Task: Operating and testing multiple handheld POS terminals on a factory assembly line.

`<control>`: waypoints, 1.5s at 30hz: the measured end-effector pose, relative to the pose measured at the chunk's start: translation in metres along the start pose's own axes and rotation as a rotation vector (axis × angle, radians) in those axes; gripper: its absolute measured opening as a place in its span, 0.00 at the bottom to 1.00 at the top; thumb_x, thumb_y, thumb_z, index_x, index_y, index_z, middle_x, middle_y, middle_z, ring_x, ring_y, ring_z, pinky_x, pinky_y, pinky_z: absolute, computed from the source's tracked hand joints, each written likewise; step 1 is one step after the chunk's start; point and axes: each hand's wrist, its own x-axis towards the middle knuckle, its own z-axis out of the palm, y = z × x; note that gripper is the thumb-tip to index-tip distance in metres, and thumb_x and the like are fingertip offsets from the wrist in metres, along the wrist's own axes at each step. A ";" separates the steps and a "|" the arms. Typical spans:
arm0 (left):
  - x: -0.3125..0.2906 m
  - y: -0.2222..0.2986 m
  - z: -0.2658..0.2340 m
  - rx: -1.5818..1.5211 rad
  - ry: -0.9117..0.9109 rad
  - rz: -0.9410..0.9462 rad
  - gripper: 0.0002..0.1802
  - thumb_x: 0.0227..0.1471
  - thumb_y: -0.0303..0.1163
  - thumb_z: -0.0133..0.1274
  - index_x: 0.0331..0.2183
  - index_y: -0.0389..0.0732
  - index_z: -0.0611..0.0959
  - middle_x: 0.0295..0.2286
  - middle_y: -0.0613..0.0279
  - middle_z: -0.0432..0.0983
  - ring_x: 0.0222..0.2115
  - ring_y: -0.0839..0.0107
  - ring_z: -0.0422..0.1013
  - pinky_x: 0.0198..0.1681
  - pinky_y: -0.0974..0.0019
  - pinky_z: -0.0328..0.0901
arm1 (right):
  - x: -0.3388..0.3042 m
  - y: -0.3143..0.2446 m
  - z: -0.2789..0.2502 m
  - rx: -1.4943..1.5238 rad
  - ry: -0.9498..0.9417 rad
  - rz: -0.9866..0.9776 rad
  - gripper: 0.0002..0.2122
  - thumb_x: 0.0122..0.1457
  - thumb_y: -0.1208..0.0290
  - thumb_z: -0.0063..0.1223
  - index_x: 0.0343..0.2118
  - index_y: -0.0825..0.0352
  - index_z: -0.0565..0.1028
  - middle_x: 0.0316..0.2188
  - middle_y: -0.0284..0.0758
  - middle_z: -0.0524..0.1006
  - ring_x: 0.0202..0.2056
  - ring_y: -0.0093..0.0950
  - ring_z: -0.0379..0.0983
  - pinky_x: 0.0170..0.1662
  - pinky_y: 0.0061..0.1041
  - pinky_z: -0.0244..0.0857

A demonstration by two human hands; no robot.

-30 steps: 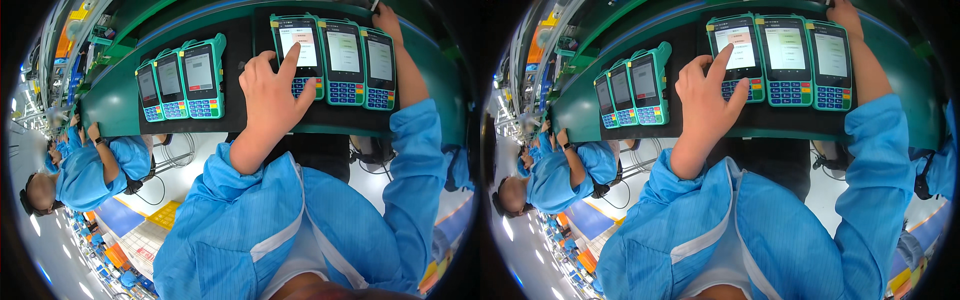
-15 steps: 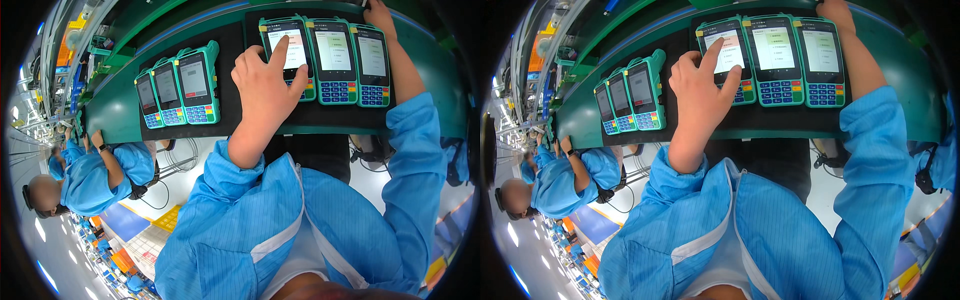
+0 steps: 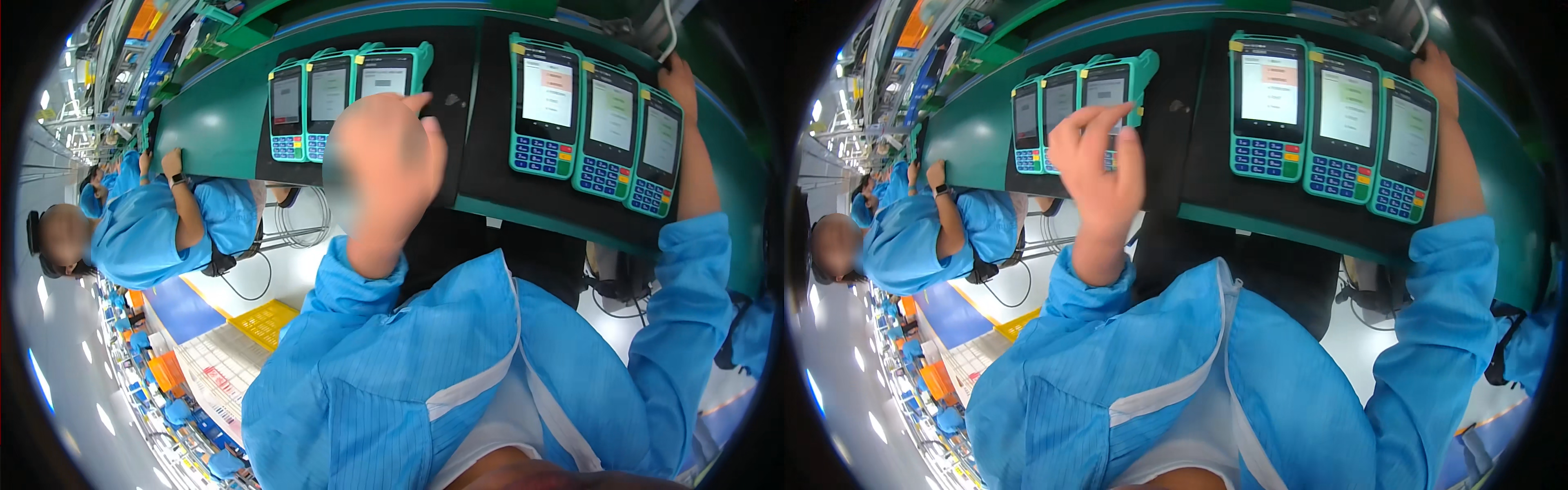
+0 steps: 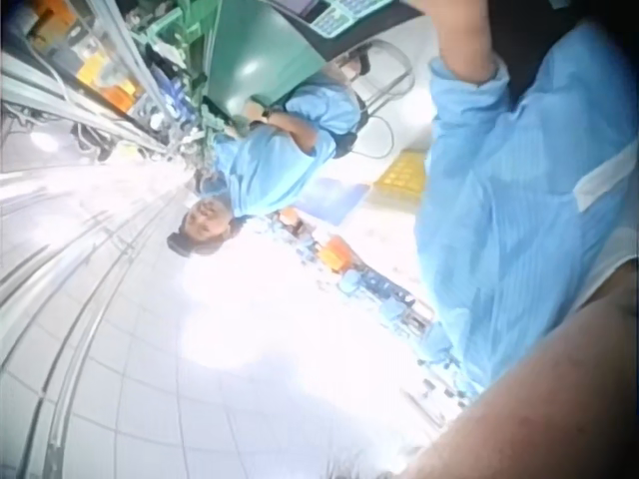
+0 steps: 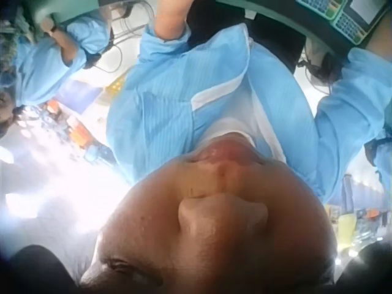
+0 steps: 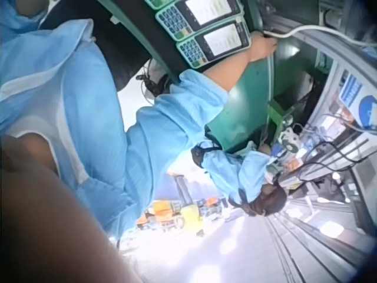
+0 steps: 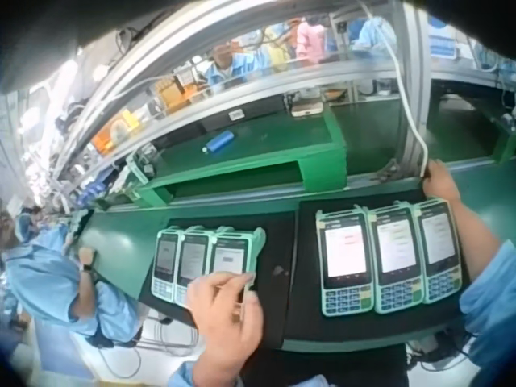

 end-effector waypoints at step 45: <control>-0.007 -0.298 -0.053 0.391 -0.286 -0.765 0.28 0.56 0.49 0.37 0.39 0.36 0.80 0.37 0.39 0.76 0.39 0.40 0.71 0.42 0.47 0.64 | -0.080 -0.060 -0.153 0.694 -0.311 0.030 0.23 0.57 0.69 0.49 0.56 0.63 0.62 0.55 0.40 0.66 0.56 0.32 0.62 0.59 0.30 0.54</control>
